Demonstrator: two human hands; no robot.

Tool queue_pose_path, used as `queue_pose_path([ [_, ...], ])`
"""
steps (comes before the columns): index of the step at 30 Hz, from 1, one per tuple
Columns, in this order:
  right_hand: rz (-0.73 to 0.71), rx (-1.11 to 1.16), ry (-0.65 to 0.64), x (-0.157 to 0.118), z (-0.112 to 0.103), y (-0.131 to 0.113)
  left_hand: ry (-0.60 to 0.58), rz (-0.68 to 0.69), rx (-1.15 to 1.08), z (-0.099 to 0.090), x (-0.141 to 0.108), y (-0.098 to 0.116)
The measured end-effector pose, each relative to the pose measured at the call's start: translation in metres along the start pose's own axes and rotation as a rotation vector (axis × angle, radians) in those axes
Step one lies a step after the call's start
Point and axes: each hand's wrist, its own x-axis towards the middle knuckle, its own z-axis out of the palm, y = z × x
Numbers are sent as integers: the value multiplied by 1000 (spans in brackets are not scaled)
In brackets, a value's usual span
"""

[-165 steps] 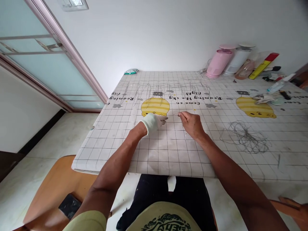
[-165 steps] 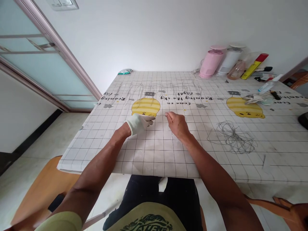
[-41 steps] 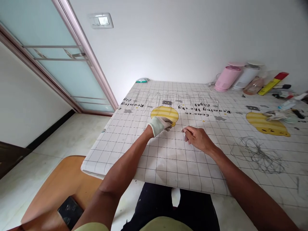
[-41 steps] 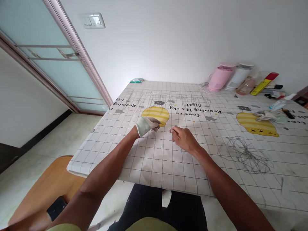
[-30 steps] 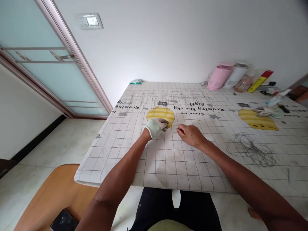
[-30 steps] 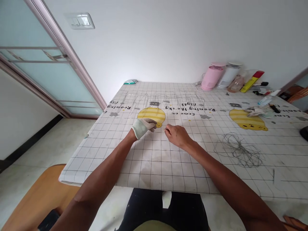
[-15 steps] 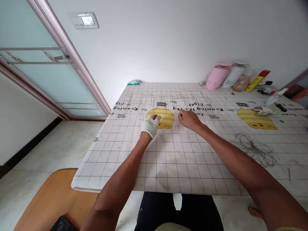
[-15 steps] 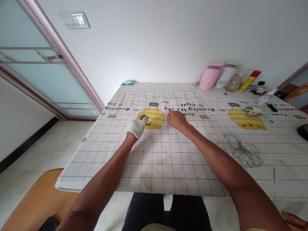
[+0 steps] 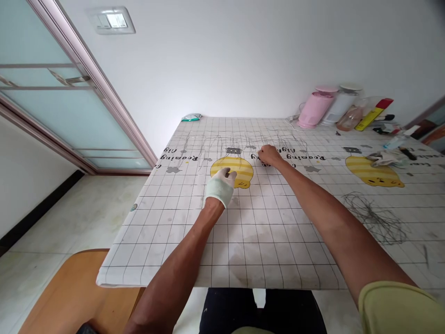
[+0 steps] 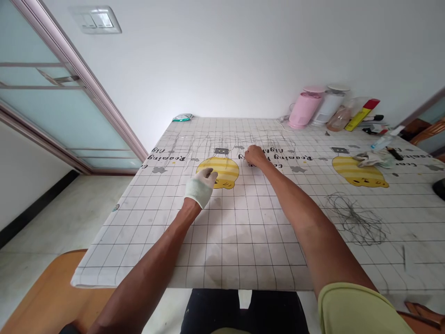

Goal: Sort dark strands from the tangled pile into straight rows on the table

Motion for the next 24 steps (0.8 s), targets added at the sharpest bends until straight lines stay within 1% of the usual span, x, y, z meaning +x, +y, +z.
queue_pose_path([
  [4, 47, 11, -20, 5, 0, -2, -10, -3, 11, 2, -3, 1],
  [7, 60, 12, -29, 1, -3, -6, -21, -13, 41, 2, -5, 3],
  [10, 54, -8, -22, -15, -12, -4, -22, 6, 70, 1, -5, 4],
  [12, 43, -33, 4, -34, -23, 6, -14, 18, 114, 2, -4, 4],
  [13, 37, -47, 21, -46, -30, 14, -13, 22, 141, 2, -3, 3],
  [15, 36, -72, 54, -74, -50, 39, -9, 31, 187, 4, -1, 1],
  [16, 38, -83, 65, -90, -62, 55, -15, 66, 207, 6, 0, 0],
  [19, 20, -102, 68, -140, -106, 116, -2, 96, 292, 10, 5, -5],
  [20, 8, -106, 62, -157, -122, 138, -17, 104, 324, 12, 6, -6],
  [21, 21, -112, 58, -174, -137, 161, -28, 109, 348, 13, 7, -7],
  [24, 165, -116, 59, -218, -176, 224, -31, 107, 366, 15, 6, -7],
])
